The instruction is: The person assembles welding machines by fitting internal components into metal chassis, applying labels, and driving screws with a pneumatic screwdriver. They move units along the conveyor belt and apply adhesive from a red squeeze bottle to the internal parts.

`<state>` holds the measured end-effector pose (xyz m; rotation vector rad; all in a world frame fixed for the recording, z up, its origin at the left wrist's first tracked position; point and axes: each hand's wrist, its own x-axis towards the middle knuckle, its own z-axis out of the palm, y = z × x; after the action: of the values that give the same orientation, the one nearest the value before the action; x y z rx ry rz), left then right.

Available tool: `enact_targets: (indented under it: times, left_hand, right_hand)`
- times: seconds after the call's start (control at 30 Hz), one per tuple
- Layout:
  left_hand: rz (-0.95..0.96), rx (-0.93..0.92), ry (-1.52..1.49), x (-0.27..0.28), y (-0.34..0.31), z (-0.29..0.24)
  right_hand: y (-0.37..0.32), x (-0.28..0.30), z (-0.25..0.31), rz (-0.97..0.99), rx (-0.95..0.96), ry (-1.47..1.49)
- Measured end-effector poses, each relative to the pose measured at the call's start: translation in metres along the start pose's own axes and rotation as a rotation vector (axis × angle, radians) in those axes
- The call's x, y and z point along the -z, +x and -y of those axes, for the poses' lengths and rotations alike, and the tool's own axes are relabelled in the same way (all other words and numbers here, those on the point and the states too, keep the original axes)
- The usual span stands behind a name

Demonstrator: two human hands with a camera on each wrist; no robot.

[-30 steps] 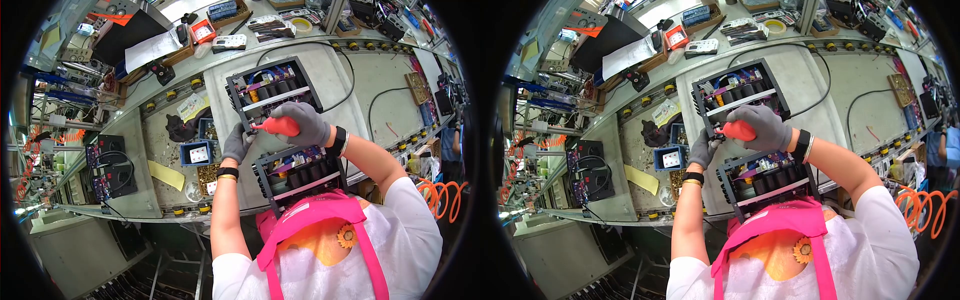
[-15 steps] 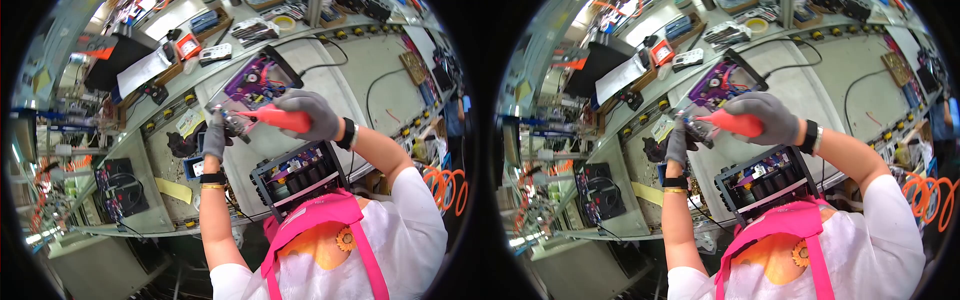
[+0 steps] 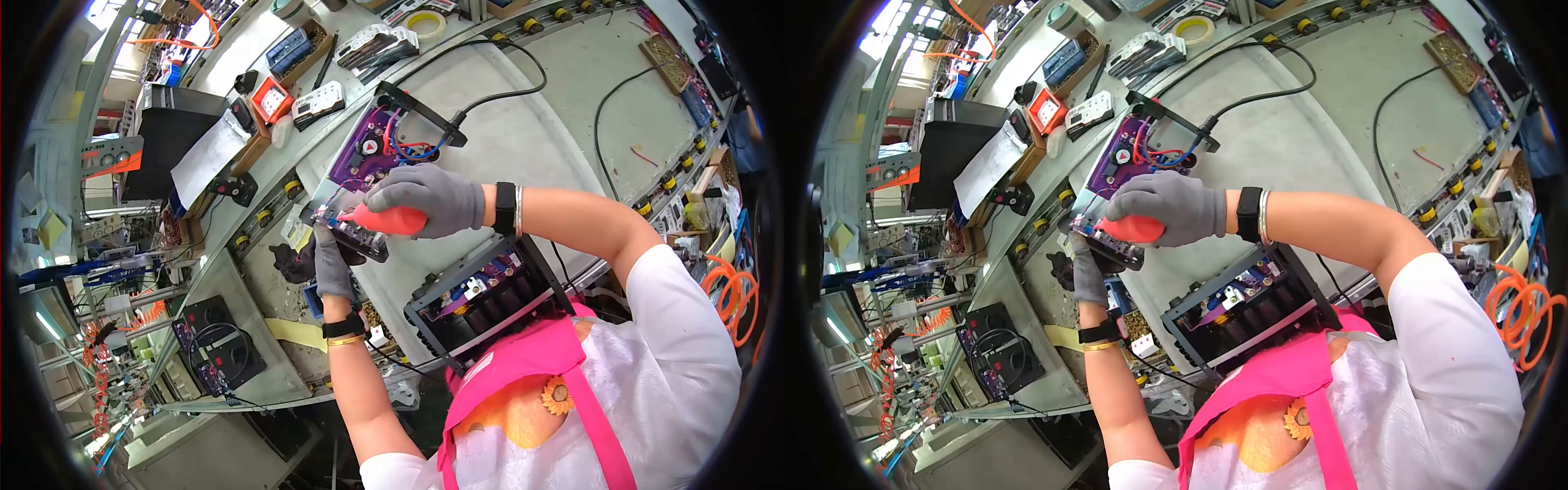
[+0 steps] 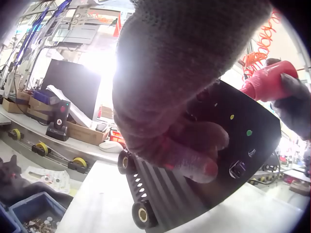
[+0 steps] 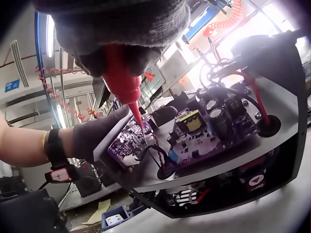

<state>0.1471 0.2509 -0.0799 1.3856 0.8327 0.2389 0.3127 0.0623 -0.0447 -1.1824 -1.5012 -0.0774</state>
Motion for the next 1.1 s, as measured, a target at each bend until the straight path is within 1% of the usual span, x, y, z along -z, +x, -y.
enact_targets:
  times: [0.1,0.2,0.23,0.3,0.33,0.37,0.4,0.47,0.53,0.6,0.67,0.73,0.83,0.93,1.1]
  left_hand:
    - [0.036,-0.088,0.112,0.001,-0.007,0.000]
    - [0.054,-0.099,0.159,0.003,-0.009,0.002]
    - [0.047,-0.080,0.154,0.003,-0.009,0.003]
    - [0.050,0.032,0.061,0.008,-0.003,0.011]
    - [0.045,0.034,0.039,0.011,0.001,0.017]
    - [0.041,0.035,0.016,0.010,0.001,0.018]
    - [0.037,0.035,-0.008,0.009,0.002,0.019]
    - [0.060,0.043,0.056,0.009,-0.003,0.015]
    - [0.048,0.017,0.126,0.006,-0.011,0.007]
    - [0.041,0.000,0.127,0.001,-0.016,0.003]
    - [0.046,-0.019,0.123,-0.003,-0.018,-0.003]
    - [0.047,0.015,0.131,0.002,-0.017,0.000]
    - [0.023,0.023,0.096,0.002,-0.014,0.008]
    - [0.018,0.035,0.114,0.004,-0.011,0.009]
    - [-0.011,-0.019,0.132,-0.002,-0.021,0.000]
  right_hand:
    - [0.002,-0.001,0.000,0.004,-0.041,-0.001]
    - [0.005,0.000,0.001,-0.004,-0.082,0.019]
    - [0.006,0.000,0.002,-0.009,-0.095,0.030]
    - [0.010,0.002,0.002,0.000,-0.136,0.038]
    - [0.012,0.002,0.002,0.003,-0.156,0.040]
    - [0.014,0.002,0.004,-0.001,-0.232,0.040]
    - [0.015,0.004,0.004,0.013,-0.234,0.021]
    - [0.019,0.009,0.006,0.045,-0.237,-0.014]
    - [0.024,0.019,0.019,-0.037,-0.221,-0.013]
    - [0.026,0.023,0.026,-0.105,-0.203,0.033]
    - [0.027,0.024,0.028,-0.065,-0.178,0.045]
    - [0.026,0.022,0.028,-0.020,-0.147,0.040]
    - [0.026,0.021,0.030,-0.007,-0.139,-0.005]
    - [0.024,0.017,0.030,-0.036,-0.149,-0.003]
    - [0.023,0.020,0.034,0.015,-0.111,-0.016]
